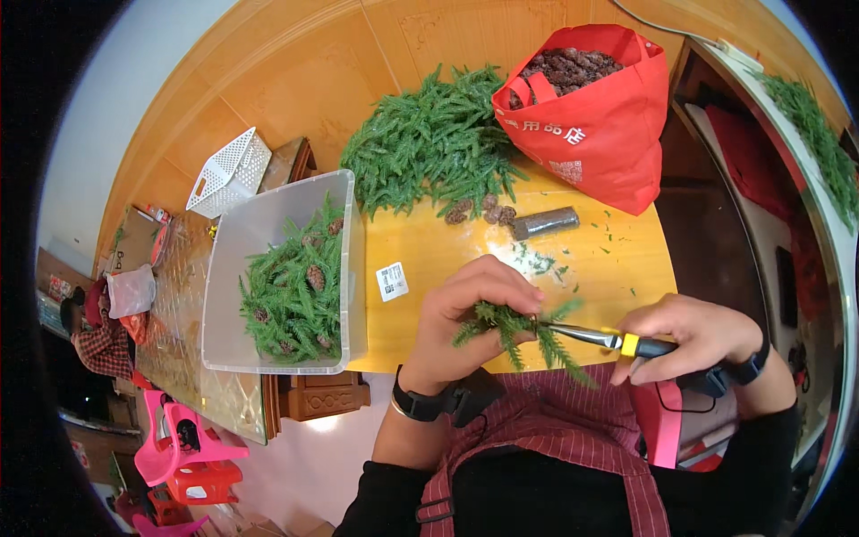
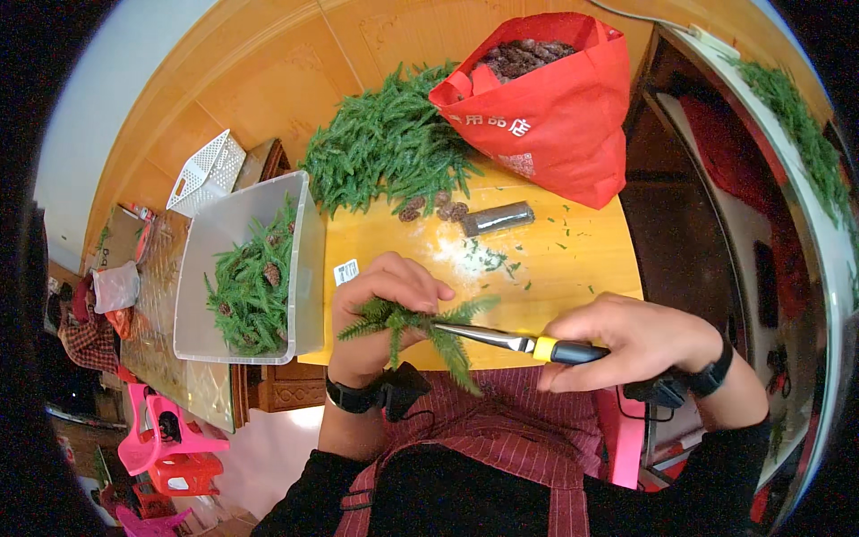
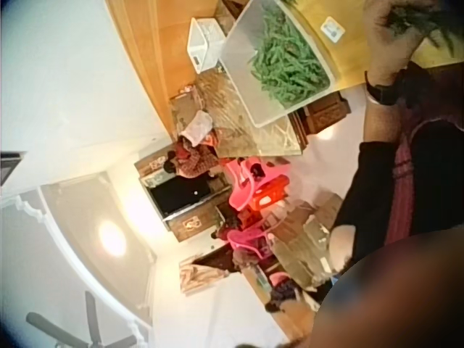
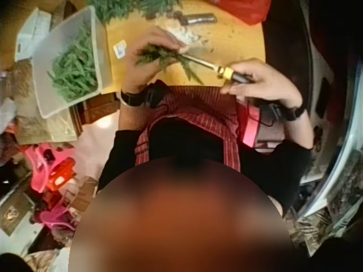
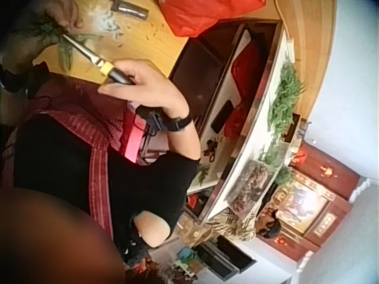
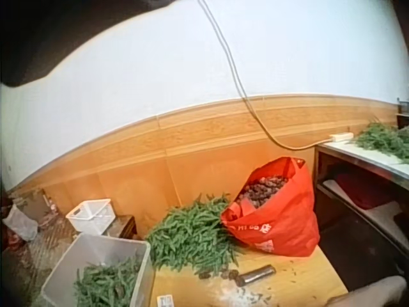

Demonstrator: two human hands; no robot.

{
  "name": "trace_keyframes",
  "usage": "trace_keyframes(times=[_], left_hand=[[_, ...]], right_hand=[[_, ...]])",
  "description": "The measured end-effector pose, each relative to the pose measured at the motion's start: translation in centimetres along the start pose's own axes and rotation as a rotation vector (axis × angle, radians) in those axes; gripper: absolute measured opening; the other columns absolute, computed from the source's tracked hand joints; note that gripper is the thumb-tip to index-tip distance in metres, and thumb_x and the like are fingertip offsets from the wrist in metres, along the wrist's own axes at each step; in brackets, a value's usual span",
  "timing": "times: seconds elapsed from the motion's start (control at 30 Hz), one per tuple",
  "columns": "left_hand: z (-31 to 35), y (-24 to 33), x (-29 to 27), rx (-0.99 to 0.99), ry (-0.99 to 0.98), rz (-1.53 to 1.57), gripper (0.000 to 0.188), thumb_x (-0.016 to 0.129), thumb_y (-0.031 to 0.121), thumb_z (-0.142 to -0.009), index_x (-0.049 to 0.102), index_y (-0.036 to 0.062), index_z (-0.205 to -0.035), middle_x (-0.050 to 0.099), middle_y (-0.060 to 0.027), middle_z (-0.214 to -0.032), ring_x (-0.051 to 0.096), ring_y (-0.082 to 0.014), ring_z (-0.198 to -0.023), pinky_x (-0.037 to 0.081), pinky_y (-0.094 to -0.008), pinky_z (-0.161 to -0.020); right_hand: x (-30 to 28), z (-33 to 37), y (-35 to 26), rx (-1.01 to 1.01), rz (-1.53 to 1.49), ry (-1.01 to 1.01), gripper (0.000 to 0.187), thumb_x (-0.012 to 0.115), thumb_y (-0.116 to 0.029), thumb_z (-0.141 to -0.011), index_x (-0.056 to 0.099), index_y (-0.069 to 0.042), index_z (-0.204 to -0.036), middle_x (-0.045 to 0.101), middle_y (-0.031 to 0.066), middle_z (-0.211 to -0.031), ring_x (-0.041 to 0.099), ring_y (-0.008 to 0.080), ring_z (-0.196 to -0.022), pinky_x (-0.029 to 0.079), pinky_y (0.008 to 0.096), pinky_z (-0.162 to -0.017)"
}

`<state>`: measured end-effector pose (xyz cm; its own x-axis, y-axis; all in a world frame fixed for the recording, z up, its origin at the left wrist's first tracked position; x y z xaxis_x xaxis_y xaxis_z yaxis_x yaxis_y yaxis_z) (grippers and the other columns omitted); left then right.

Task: Assembling small sprigs onto a branch using pliers and precision hand movements.

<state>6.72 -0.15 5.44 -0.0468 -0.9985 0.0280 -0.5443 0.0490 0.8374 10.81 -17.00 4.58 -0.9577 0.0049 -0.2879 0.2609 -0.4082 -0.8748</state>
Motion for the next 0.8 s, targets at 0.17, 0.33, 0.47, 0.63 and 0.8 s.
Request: trace_keyframes(times=[0.17,0.33,0.47,0.63,0.8], left_hand=[[0.0,0.3,-0.3,-0.008,0.115,0.042,0.020,0.071,0.009,-0.071,0.057,0.0021,-0.083,0.051,-0.0068,-0.078,0.055,-0.0195,-0.075,0.049,-0.0388,-0.077],[0.0,-0.1,0.3,-0.041,0.185,0.145,0.023,0.071,0.011,-0.071,0.056,0.0011,-0.084,0.051,-0.0075,-0.078,0.055,-0.0201,-0.076,0.049,-0.0359,-0.074],[0.1,0.2,0.5,-0.053,0.192,0.136,0.023,0.071,0.008,-0.070,0.056,0.0002,-0.085,0.052,-0.0084,-0.080,0.055,-0.0211,-0.078,0.047,-0.0309,-0.069],[0.5,-0.2,0.2,-0.051,0.182,0.063,0.023,0.071,0.007,-0.069,0.056,0.0000,-0.085,0.052,-0.0084,-0.080,0.055,-0.0212,-0.079,0.046,-0.0292,-0.068],[0.4,-0.1,0.1,-0.050,0.194,0.025,0.021,0.070,0.004,-0.068,0.056,0.0002,-0.084,0.052,-0.0081,-0.080,0.055,-0.0204,-0.079,0.046,-0.0288,-0.067]], right_hand=[[-2.4,2.5,-3.1,-0.312,0.444,0.564,0.018,0.068,-0.009,-0.059,0.061,-0.002,-0.074,0.055,0.0109,-0.066,0.057,0.0302,-0.083,0.045,0.0346,-0.071],[-2.1,2.7,-5.1,-0.436,0.696,0.776,0.016,0.068,-0.010,-0.063,0.054,-0.003,-0.068,0.058,0.0106,-0.071,0.056,0.0311,-0.087,0.046,0.0360,-0.073],[-1.7,2.5,-5.7,-0.441,0.856,0.858,0.018,0.068,-0.009,-0.058,0.055,-0.004,-0.070,0.058,0.0085,-0.071,0.055,0.0293,-0.090,0.046,0.0370,-0.072],[-1.6,2.5,-5.6,-0.432,0.928,0.892,0.020,0.068,-0.009,-0.055,0.055,-0.004,-0.069,0.058,0.0081,-0.071,0.056,0.0280,-0.087,0.046,0.0362,-0.070],[-1.5,2.6,-5.4,-0.422,0.963,0.909,0.021,0.068,-0.009,-0.052,0.055,-0.005,-0.068,0.058,0.0077,-0.069,0.056,0.0267,-0.083,0.046,0.0352,-0.068]])
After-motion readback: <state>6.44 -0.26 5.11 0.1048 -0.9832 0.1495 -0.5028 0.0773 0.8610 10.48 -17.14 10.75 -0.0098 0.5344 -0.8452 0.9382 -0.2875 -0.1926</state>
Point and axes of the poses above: each hand's wrist, its own z-axis away from the middle knuckle, its own x-axis out of the palm, y = z × x, the point moved 8 cm from there along -z, towards the middle knuckle
